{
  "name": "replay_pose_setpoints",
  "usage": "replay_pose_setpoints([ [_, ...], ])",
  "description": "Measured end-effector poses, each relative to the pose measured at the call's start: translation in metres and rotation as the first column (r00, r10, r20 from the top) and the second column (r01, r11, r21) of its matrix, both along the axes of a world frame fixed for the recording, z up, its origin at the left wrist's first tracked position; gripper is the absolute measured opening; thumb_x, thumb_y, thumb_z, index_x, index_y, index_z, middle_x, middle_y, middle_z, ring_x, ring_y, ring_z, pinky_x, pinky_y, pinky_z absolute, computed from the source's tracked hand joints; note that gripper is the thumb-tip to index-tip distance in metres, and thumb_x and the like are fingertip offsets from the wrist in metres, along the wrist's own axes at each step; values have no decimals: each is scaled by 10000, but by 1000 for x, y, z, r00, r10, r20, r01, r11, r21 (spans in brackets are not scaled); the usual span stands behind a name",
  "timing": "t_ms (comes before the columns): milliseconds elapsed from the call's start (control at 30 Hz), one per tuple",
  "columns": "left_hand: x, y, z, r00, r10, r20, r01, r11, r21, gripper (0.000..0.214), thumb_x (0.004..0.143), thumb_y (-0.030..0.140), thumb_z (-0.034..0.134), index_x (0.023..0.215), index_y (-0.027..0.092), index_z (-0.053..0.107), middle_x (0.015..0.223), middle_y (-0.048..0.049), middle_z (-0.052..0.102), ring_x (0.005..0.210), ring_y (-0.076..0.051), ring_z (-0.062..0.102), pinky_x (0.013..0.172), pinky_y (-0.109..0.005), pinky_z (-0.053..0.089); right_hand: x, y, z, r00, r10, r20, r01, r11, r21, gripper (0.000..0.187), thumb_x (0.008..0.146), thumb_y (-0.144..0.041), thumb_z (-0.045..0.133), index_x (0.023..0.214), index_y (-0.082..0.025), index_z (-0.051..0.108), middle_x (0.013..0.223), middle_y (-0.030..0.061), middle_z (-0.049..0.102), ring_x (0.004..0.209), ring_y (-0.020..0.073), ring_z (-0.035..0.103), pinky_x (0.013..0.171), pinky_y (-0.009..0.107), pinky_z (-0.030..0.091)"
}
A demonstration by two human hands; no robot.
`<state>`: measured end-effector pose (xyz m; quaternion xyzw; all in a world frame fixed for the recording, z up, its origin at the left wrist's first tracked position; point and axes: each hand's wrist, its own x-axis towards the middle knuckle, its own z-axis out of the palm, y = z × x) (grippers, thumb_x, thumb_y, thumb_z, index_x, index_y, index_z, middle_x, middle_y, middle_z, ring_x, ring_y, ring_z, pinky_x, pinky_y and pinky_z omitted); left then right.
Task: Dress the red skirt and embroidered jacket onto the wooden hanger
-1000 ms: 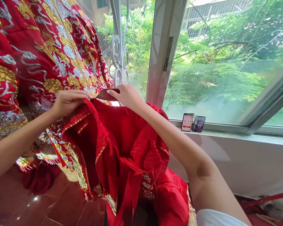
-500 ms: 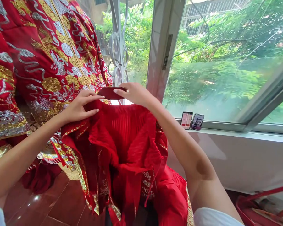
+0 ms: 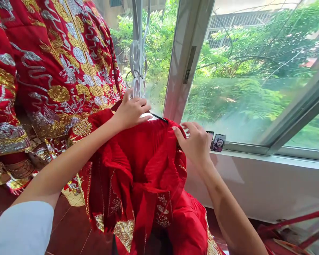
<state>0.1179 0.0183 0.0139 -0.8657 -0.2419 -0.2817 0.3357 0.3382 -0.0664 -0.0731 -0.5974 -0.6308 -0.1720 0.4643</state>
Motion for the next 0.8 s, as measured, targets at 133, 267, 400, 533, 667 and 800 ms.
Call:
replay_pose_setpoints([
  [133, 12, 1, -12, 1000, 26, 12, -26, 998, 51, 322, 908, 390, 490, 915, 167, 723, 879, -98, 674, 906, -242, 577, 1023, -538, 280, -29, -5, 2, 948, -316, 21, 316, 937, -148, 439, 804, -614, 494, 627, -217, 555, 564, 101, 565, 541, 239, 529, 534, 344, 338],
  [267, 24, 0, -16, 999, 30, 28, -30, 999, 28, 291, 903, 329, 501, 854, 167, 738, 825, -109, 699, 954, -272, 553, 882, -476, 363, -24, 11, 5, 970, -177, -164, 149, 974, -170, 353, 745, -401, 561, 483, -232, 394, 466, 6, 418, 465, 146, 389, 488, 293, 233],
  [400, 29, -2, -16, 997, 29, 68, -27, 999, -31, 274, 881, 315, 532, 806, 163, 748, 797, -115, 707, 955, -287, 547, 843, -460, 355, 8, 18, 19, 803, 62, -592, -235, 947, -220, 258, 665, -316, 579, 472, -207, 447, 434, -44, 344, 422, 92, 296, 453, 269, 186],
  [533, 30, -7, -12, 997, 41, 67, -36, 997, -70, 303, 880, 351, 538, 811, 147, 750, 792, -129, 705, 940, -306, 552, 812, -462, 349, 32, 19, 53, 758, 55, -650, -256, 941, -220, 169, 646, -185, 593, 489, -165, 535, 411, -50, 334, 416, 67, 275, 460, 282, 178],
  [667, 34, -10, -11, 996, 47, 82, -42, 997, -62, 293, 889, 338, 533, 802, 154, 743, 797, -121, 708, 927, -298, 556, 793, -442, 348, 35, 23, 90, 798, 5, -603, -163, 964, -208, 161, 666, -125, 593, 513, -150, 547, 421, -50, 349, 421, 56, 278, 467, 288, 193],
  [800, 37, -7, -15, 992, 40, 118, -38, 999, -25, 289, 897, 323, 523, 790, 160, 736, 788, -120, 706, 925, -292, 554, 789, -436, 346, 4, 23, 96, 936, -59, -346, 31, 996, -85, 321, 698, -130, 563, 435, -197, 393, 444, -73, 204, 465, 56, 194, 478, 295, 180],
])
